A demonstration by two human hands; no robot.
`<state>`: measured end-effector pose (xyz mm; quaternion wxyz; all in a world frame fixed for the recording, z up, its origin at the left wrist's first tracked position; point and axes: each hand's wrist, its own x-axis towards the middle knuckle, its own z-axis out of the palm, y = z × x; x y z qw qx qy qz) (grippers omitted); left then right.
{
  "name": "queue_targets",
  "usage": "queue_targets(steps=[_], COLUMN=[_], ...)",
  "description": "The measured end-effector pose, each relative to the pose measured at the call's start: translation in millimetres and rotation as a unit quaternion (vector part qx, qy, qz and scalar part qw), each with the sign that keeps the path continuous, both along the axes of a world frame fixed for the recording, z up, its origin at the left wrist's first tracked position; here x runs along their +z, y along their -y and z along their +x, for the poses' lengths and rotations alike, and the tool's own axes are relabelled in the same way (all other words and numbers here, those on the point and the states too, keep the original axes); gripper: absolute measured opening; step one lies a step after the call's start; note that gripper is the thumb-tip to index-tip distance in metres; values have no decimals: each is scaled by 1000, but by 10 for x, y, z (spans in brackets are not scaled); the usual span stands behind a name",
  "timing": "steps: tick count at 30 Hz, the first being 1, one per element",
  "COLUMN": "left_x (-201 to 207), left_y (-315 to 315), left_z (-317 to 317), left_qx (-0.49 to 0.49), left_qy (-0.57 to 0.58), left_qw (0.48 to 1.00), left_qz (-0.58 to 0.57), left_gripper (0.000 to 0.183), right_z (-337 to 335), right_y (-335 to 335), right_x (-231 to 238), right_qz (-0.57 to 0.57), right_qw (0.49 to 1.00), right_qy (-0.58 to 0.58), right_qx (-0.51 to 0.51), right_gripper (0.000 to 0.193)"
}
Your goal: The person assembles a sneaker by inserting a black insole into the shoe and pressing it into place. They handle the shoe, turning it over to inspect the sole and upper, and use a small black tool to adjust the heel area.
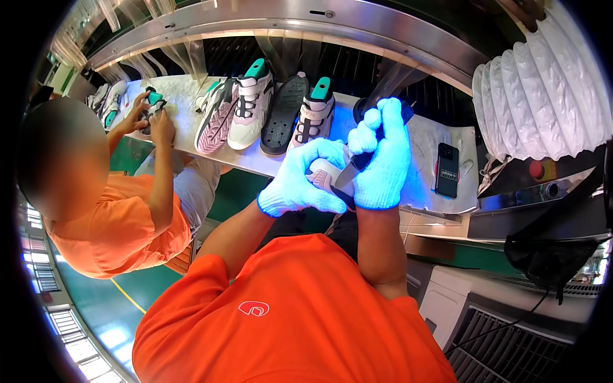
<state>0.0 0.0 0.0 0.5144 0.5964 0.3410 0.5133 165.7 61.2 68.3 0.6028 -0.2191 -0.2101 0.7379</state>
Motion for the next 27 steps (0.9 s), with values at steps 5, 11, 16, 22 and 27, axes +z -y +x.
queue_targets(steps=[5, 11, 16, 22, 27], left_x=[105, 73, 63, -259, -635], left_y=[15, -16, -23, -260, -394], left_z=[112, 121, -71, -538, -749], left_qx=[-4, 17, 9, -50, -109], left_qy=[39, 43, 57, 190, 224], left_qw=[998, 999, 998, 980, 966], left_qz=[-41, 21, -24, -27, 66], left_gripper=[86, 74, 76, 80, 78], right_z=[67, -1, -129, 493, 708], right_y=[-4, 72, 37, -150, -235], right_x=[4, 74, 95, -221, -953], right_qz=[33, 81, 57, 58, 49], right_qw=[999, 985, 988, 967, 898], right_qy=[14, 109, 100, 223, 435], right_qx=[-4, -102, -106, -105, -31], right_gripper=[23, 18, 25, 16, 54])
